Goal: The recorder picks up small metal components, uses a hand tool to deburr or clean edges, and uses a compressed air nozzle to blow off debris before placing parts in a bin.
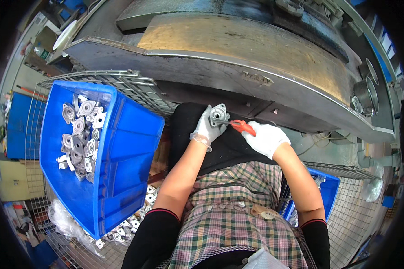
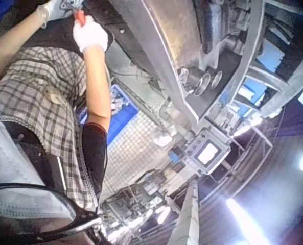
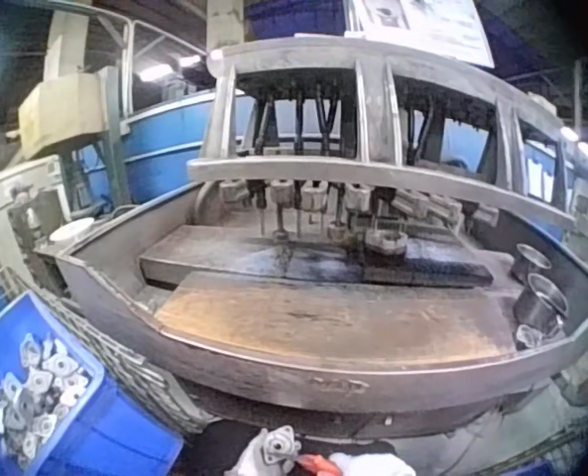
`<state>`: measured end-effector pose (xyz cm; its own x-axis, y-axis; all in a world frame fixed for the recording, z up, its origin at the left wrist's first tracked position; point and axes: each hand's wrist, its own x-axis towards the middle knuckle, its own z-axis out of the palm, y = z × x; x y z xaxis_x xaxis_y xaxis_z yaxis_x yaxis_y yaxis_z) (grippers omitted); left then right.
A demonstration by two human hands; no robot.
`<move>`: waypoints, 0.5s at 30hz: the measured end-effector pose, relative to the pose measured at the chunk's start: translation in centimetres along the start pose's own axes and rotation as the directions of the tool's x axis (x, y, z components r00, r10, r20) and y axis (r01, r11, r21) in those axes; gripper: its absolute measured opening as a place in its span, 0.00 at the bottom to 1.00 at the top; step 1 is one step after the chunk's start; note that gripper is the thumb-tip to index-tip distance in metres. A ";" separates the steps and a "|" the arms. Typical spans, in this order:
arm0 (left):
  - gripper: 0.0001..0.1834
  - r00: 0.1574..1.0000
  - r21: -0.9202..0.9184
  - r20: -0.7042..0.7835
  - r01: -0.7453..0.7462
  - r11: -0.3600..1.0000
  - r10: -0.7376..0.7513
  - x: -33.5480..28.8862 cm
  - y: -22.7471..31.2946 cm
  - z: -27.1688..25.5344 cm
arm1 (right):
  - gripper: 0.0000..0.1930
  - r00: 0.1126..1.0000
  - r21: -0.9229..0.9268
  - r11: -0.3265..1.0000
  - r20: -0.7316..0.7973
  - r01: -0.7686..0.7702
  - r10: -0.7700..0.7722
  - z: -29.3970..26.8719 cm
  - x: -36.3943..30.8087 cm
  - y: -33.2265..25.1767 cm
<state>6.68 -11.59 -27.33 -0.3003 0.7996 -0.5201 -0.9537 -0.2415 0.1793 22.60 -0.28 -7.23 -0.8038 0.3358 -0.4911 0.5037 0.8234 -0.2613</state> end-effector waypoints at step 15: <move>0.25 1.000 -0.076 -0.013 0.011 0.997 -0.012 0.6 0.1 -0.8 | 0.21 0.999 -0.002 0.999 0.016 -0.038 0.038 -0.2 -1.0 0.9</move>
<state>6.37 -11.54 -28.29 -0.2890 0.7952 -0.5331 -0.9555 -0.2739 0.1094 23.79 0.24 -6.80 -0.7788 0.3599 -0.5137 0.5334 0.8109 -0.2405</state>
